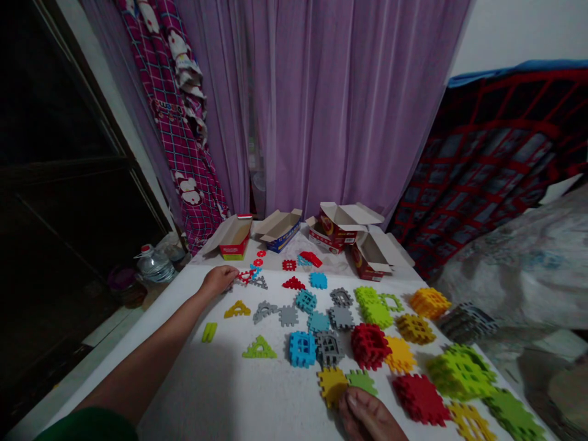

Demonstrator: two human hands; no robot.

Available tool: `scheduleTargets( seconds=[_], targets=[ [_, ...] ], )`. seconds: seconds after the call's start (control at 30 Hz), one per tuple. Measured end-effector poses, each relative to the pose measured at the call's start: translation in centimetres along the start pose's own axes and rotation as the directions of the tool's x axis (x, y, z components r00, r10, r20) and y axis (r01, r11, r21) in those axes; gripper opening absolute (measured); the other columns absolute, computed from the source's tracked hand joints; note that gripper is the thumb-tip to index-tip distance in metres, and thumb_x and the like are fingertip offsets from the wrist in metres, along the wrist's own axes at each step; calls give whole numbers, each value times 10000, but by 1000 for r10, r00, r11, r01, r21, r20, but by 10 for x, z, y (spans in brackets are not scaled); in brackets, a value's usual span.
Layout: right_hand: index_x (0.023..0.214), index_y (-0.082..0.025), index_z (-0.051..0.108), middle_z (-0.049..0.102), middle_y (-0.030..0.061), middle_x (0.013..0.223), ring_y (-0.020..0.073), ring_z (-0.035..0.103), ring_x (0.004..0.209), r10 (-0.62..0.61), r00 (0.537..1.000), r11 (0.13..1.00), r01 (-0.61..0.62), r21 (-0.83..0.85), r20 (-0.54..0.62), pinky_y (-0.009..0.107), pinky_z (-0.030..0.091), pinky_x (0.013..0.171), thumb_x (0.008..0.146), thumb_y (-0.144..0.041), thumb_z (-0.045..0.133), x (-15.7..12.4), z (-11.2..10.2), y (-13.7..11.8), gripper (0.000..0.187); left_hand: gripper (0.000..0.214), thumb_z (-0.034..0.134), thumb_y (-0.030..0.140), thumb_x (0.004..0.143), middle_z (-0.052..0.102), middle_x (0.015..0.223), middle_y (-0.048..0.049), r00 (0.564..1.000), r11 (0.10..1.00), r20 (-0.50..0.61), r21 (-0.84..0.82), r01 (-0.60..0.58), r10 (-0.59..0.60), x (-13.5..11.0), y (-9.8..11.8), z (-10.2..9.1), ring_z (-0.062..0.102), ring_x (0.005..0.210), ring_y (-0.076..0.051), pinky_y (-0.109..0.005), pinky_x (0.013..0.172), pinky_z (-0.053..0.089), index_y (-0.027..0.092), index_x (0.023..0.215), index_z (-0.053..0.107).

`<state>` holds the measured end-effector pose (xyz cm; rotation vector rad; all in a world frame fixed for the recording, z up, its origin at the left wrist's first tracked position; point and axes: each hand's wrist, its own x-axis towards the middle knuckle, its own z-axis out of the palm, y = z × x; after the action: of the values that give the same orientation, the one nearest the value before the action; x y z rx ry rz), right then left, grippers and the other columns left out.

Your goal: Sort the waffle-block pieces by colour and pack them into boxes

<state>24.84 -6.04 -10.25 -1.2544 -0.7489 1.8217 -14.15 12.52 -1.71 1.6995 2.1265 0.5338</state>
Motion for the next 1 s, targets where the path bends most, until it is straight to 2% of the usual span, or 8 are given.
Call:
scheduleTargets(
  seconds=[0.1,0.2,0.3,0.37,0.53,0.7,0.87,1.0],
  targets=[
    [655,-145,634,538,-9,545,7,255,411,3,1000,1000,-3,0,5,176,142,416,480,-685,818,-2,3,-3,596,299,504,314,912,731,865,-50,995,980,93,-196,45,-27,4,7,15,644,637,-120,-206,542,455,156,1100,675],
    [644,-143,631,545,1,544,18,293,422,16,1000,1000,-16,14,0,179,140,421,465,-687,824,-6,7,-7,605,339,602,401,854,720,862,-44,989,941,150,-334,57,-7,3,13,30,613,598,-96,-182,493,431,157,1079,671],
    [665,-140,641,548,-2,561,21,310,437,3,1000,1000,-3,24,-8,180,160,434,511,-652,830,-10,10,-11,567,401,657,479,793,689,770,-29,984,919,177,-388,62,8,0,15,43,577,553,-87,-170,459,404,145,1014,669],
    [655,-140,638,539,-8,555,18,290,429,2,1000,1000,-2,15,12,184,147,426,519,-653,826,-12,12,-14,563,393,629,475,811,662,709,-13,982,923,191,-381,60,15,-1,15,50,555,524,-82,-168,447,389,135,1004,659],
    [641,-141,621,493,-28,543,14,253,436,-39,998,999,39,6,43,185,148,433,583,-624,811,-17,17,-18,523,276,599,385,813,630,606,14,971,969,230,-245,-14,72,9,12,51,558,527,-112,-205,493,418,150,928,688],
    [635,-146,608,495,-22,550,18,240,431,-26,999,1000,26,-1,42,192,125,414,560,-645,808,-12,14,-15,542,134,609,269,781,713,761,9,947,985,271,-34,-167,170,32,17,30,640,754,-153,-227,677,474,220,839,720],
    [614,-143,599,461,-37,521,19,234,437,-33,997,999,32,15,66,193,148,431,590,-626,806,-12,14,-15,526,154,664,110,686,722,934,-70,931,939,281,184,-290,233,49,38,20,648,933,-238,-306,821,468,191,812,701],
    [644,-136,632,501,-17,554,25,272,459,-26,999,999,25,42,21,183,145,441,558,-605,836,-18,19,-20,518,154,651,71,692,683,1020,-105,898,884,297,241,-400,325,46,60,31,630,1007,-253,-328,889,455,176,794,698]
  ],
)
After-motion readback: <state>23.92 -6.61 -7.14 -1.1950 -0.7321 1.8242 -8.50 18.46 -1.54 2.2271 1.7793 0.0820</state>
